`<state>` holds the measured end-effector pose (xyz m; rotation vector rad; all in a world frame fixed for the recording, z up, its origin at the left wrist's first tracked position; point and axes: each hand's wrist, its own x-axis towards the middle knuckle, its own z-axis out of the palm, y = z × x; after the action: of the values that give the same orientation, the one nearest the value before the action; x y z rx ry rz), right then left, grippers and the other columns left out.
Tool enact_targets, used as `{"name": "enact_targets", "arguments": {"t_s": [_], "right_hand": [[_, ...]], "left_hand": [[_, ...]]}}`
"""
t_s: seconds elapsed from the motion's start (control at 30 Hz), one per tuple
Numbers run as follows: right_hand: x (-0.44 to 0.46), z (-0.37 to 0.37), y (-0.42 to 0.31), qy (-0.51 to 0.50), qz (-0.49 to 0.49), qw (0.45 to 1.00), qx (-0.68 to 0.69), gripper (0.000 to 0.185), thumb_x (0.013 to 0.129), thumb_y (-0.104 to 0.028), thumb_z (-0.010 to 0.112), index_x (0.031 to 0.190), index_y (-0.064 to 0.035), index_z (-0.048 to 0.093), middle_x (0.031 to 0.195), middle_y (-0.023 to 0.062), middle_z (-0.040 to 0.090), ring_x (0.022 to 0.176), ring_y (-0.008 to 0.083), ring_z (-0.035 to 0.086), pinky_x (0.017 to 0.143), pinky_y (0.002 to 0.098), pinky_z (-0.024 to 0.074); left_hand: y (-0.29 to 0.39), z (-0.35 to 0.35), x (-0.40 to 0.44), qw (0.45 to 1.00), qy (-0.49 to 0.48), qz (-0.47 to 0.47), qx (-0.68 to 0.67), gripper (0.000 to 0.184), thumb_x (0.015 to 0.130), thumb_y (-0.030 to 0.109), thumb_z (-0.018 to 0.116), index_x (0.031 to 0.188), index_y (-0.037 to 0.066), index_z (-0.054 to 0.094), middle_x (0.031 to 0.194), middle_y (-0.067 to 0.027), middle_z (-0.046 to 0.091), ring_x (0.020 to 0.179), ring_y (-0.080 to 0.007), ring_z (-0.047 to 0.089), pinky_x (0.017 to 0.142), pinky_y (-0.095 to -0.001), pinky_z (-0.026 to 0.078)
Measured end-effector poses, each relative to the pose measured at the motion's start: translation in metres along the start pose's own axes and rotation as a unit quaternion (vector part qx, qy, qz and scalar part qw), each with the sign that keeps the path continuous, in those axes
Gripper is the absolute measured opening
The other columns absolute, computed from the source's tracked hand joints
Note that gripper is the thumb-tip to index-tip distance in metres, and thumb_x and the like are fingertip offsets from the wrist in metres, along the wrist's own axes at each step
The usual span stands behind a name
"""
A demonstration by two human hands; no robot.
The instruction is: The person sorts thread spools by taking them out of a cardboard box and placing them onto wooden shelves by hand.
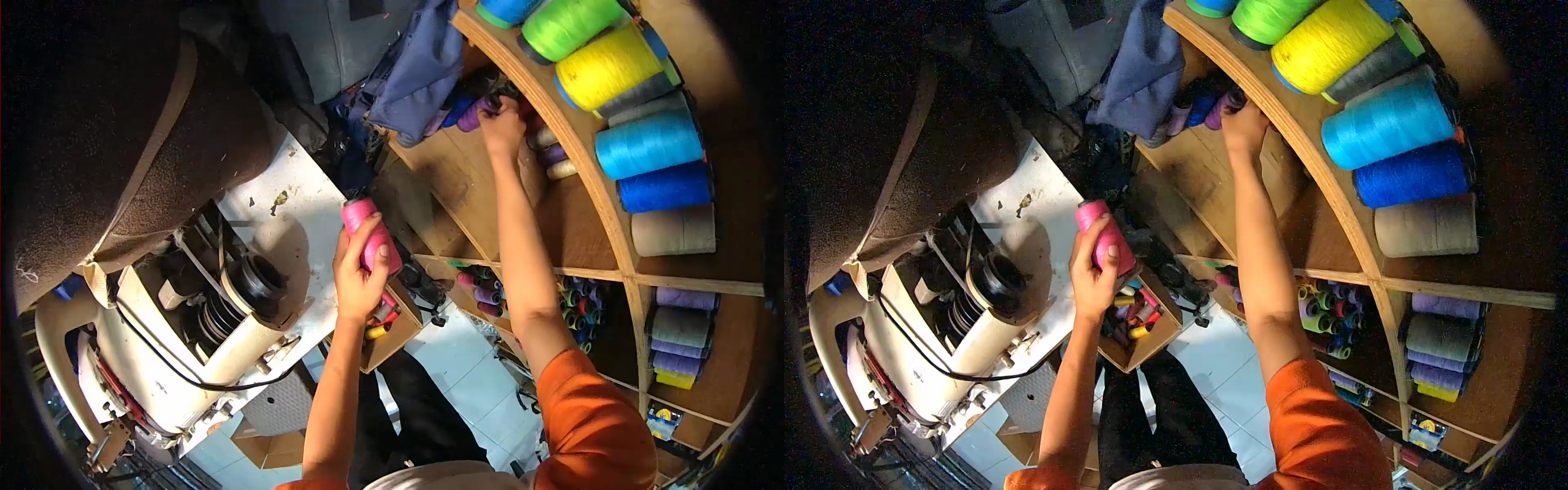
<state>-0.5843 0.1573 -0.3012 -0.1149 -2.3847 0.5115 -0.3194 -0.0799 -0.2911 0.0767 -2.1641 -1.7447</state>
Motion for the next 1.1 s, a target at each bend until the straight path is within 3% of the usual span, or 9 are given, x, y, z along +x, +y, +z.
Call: {"name": "enact_targets", "arguments": {"t_s": [0.17, 0.57, 0.7, 0.73, 0.77, 0.8, 1.0, 1.07, 1.1], "right_hand": [[-0.025, 0.021, 0.017, -0.092, 0.098, 0.990, 0.044, 0.037, 0.064, -0.029, 0.080, 0.089, -0.0048, 0.066, 0.086, 0.0139, 0.069, 0.085, 0.0287, 0.067, 0.078, 0.0384, 0.0508], [-0.058, 0.031, 0.023, -0.030, 0.177, 0.973, 0.144, 0.033, 0.065, -0.013, 0.081, 0.089, -0.0002, 0.062, 0.077, 0.0088, 0.066, 0.071, 0.0209, 0.064, 0.068, 0.0320, 0.0509], [-0.101, -0.085, -0.057, -0.392, 0.272, 0.758, 0.444, 0.033, 0.076, -0.024, 0.074, 0.096, -0.0015, 0.059, 0.089, 0.0044, 0.062, 0.071, 0.0121, 0.058, 0.060, 0.0256, 0.0487], [-0.115, -0.117, -0.083, -0.443, 0.301, 0.740, 0.407, 0.037, 0.078, -0.028, 0.072, 0.100, -0.0012, 0.060, 0.091, 0.0046, 0.062, 0.073, 0.0122, 0.058, 0.063, 0.0259, 0.0492], [-0.137, -0.126, -0.081, -0.519, 0.193, 0.723, 0.413, 0.038, 0.079, -0.027, 0.073, 0.103, -0.0013, 0.059, 0.092, 0.0047, 0.063, 0.076, 0.0123, 0.059, 0.066, 0.0260, 0.0495], [-0.156, -0.133, -0.078, -0.586, 0.082, 0.693, 0.413, 0.039, 0.079, -0.026, 0.073, 0.106, -0.0014, 0.059, 0.094, 0.0049, 0.063, 0.079, 0.0125, 0.060, 0.070, 0.0261, 0.0498], [-0.168, -0.151, -0.096, -0.410, 0.243, 0.713, 0.514, 0.042, 0.078, -0.016, 0.075, 0.113, -0.0030, 0.055, 0.103, 0.0046, 0.062, 0.092, 0.0136, 0.060, 0.081, 0.0293, 0.0483], [-0.131, -0.136, -0.080, -0.330, 0.188, 0.808, 0.451, 0.033, 0.080, -0.013, 0.071, 0.107, -0.0027, 0.057, 0.106, 0.0049, 0.061, 0.099, 0.0133, 0.057, 0.086, 0.0299, 0.0459], [-0.118, -0.121, -0.075, -0.254, 0.233, 0.793, 0.502, 0.031, 0.081, -0.013, 0.071, 0.106, -0.0012, 0.057, 0.104, 0.0049, 0.062, 0.096, 0.0134, 0.057, 0.086, 0.0294, 0.0457]], "left_hand": [[0.000, -0.001, -0.001, 1.000, -0.005, -0.005, 0.002, 0.037, 0.084, 0.016, 0.061, 0.119, 0.007, 0.057, 0.107, -0.0150, 0.056, 0.098, -0.0286, 0.056, 0.087, -0.0343, 0.043], [-0.003, 0.002, -0.004, 0.999, -0.008, 0.017, 0.041, 0.046, 0.085, 0.021, 0.061, 0.128, 0.009, 0.051, 0.113, -0.0213, 0.053, 0.100, -0.0341, 0.055, 0.089, -0.0378, 0.044], [-0.015, 0.006, -0.017, 0.988, -0.027, 0.058, 0.138, 0.082, 0.081, 0.026, 0.066, 0.142, -0.001, 0.018, 0.122, -0.0248, 0.049, 0.105, -0.0389, 0.055, 0.090, -0.0402, 0.044], [-0.014, 0.008, -0.019, 0.982, -0.027, 0.063, 0.174, 0.092, 0.080, 0.027, 0.067, 0.144, -0.003, 0.008, 0.124, -0.0240, 0.050, 0.104, -0.0385, 0.055, 0.089, -0.0400, 0.044], [-0.003, 0.007, -0.012, 0.997, -0.079, -0.005, 0.026, 0.110, 0.075, 0.026, 0.072, 0.141, -0.006, -0.009, 0.129, -0.0267, 0.047, 0.107, -0.0398, 0.056, 0.089, -0.0411, 0.046], [-0.003, 0.007, -0.012, 0.995, -0.090, 0.000, 0.041, 0.110, 0.074, 0.026, 0.073, 0.141, -0.007, -0.007, 0.129, -0.0264, 0.046, 0.107, -0.0396, 0.056, 0.089, -0.0413, 0.046], [-0.001, 0.010, -0.010, 0.990, -0.075, 0.088, 0.078, 0.116, 0.064, 0.027, 0.083, 0.143, -0.003, 0.004, 0.132, -0.0248, 0.039, 0.101, -0.0372, 0.056, 0.089, -0.0419, 0.047], [-0.003, 0.012, -0.011, 0.996, -0.060, 0.064, 0.029, 0.113, 0.063, 0.023, 0.084, 0.143, -0.001, 0.008, 0.131, -0.0238, 0.036, 0.098, -0.0325, 0.056, 0.085, -0.0419, 0.048], [-0.003, 0.011, -0.011, 0.995, -0.069, 0.058, 0.031, 0.112, 0.064, 0.017, 0.082, 0.144, 0.000, 0.004, 0.131, -0.0229, 0.035, 0.098, -0.0324, 0.057, 0.082, -0.0402, 0.049]]}}
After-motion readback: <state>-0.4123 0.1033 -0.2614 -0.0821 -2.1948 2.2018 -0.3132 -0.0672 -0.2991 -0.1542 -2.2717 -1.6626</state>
